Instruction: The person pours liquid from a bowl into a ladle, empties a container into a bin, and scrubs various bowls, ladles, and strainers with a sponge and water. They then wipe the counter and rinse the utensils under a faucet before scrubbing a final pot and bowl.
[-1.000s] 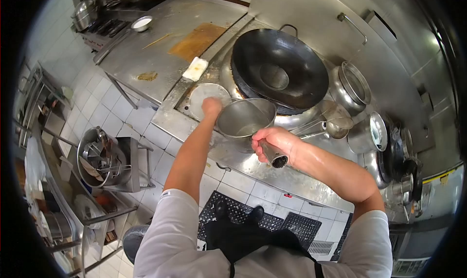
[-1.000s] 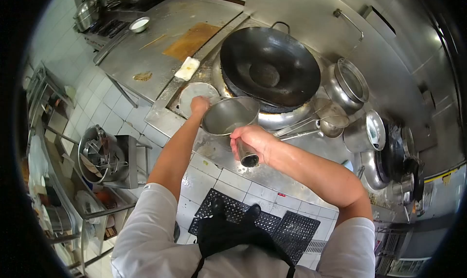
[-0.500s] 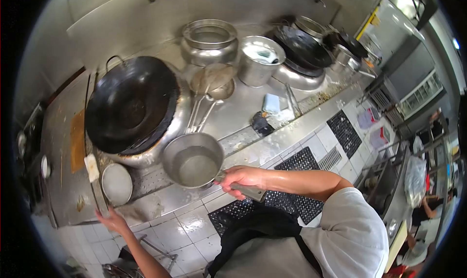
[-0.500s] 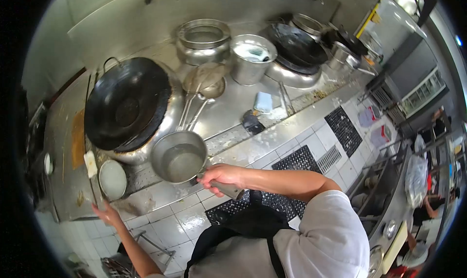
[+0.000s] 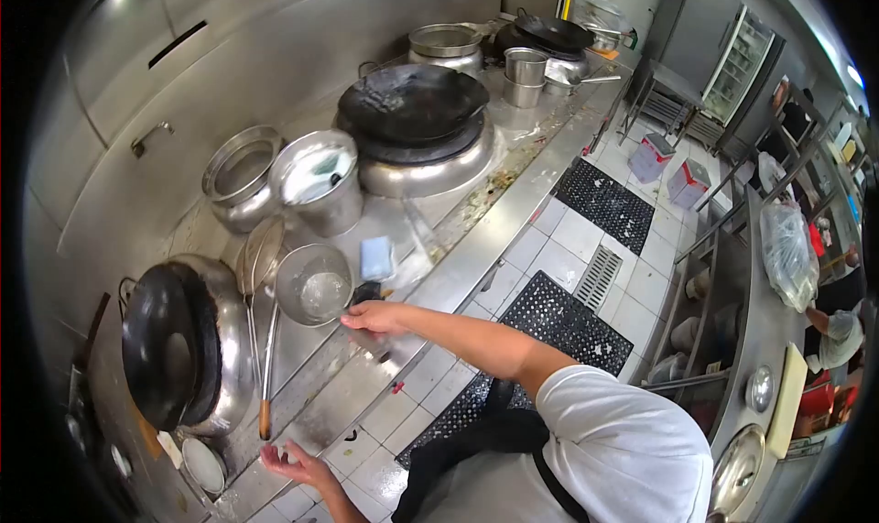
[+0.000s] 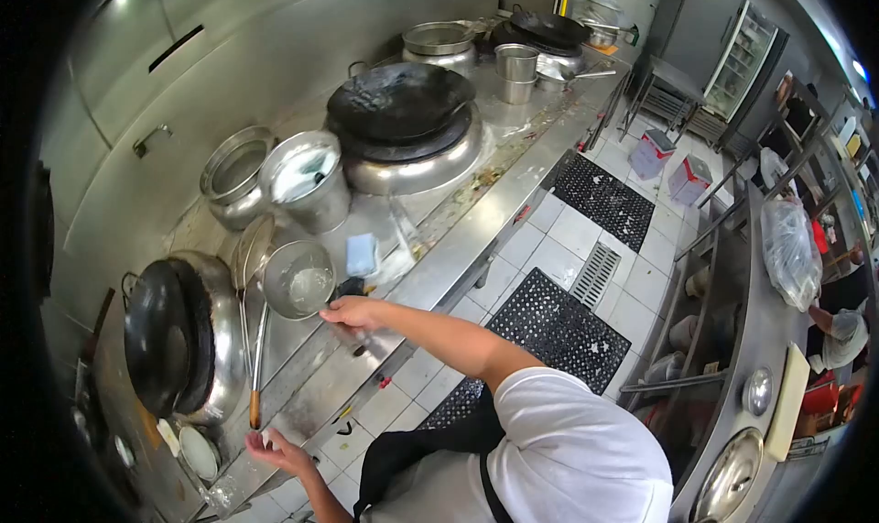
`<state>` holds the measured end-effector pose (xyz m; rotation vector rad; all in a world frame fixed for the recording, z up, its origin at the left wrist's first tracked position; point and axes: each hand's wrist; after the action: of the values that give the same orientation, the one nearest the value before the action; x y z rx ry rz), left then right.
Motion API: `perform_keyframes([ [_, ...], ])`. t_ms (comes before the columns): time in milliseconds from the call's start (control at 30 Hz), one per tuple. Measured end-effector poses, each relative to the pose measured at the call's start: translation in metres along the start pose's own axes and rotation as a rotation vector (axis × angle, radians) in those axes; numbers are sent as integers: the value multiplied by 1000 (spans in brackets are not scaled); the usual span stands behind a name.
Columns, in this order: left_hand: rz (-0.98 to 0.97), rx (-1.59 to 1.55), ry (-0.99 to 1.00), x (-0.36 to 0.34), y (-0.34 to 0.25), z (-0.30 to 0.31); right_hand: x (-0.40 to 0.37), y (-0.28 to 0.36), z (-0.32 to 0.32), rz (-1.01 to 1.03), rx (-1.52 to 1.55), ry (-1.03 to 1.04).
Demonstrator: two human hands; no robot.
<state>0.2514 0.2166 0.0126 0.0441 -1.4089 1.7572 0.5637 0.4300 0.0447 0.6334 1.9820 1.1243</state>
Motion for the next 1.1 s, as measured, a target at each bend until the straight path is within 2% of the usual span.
perform_keyframes([
  [133,-17,-223,-37,-6,-78,-99,-47,-1,62,92,-542,-136],
  [233,5,-359,-16,-23,-146,-155,-85,-40,124,322,-561,-437],
  [267,-7,-403,82,-33,-163,-171,-100,-46,148,290,-482,-447],
  [333,-32,-489,267,-49,-189,-201,-136,-44,192,325,-510,-623],
  [400,50,-512,554,-70,-210,-242,-166,-24,230,279,-527,-758],
  [467,-97,-348,806,-90,-243,-291,-184,-15,273,314,-390,-796],
  [500,-428,-119,915,-88,-282,-313,-192,-11,294,326,-325,-824],
  [533,-520,-127,984,-95,-292,-350,-201,-5,314,330,-325,-840],
  [600,-759,-32,1216,-102,-272,-436,-222,10,349,335,-337,-872],
  [700,-790,28,1350,-104,-296,-512,-256,37,409,294,-441,-909],
  [733,-906,112,1531,-103,-304,-537,-270,43,434,340,-493,-915],
  [800,-963,9,1531,-127,-313,-582,-296,39,491,309,-509,-1020],
  [833,-987,-29,1533,-136,-318,-600,-307,39,518,294,-508,-1063],
  [867,-942,-152,1526,-145,-328,-618,-324,38,547,191,-510,-1093],
  [900,-915,-141,1571,-156,-334,-636,-341,38,575,97,-509,-1120],
  [967,-873,-121,1631,-181,-347,-677,-369,34,633,74,-480,-1175],
  [1033,-827,-15,1712,-183,-396,-690,-395,68,667,39,-472,-1215],
  [1100,-789,71,1766,-182,-433,-701,-418,100,708,-59,-631,-1249],
])
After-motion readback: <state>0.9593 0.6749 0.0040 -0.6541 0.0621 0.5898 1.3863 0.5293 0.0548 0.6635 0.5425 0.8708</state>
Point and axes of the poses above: each hand's wrist, its own x-axis towards the middle knuckle, its own z-axis out of the back of the hand, y = z × x, and after that the axes turned 1 degree about -z, right-handed
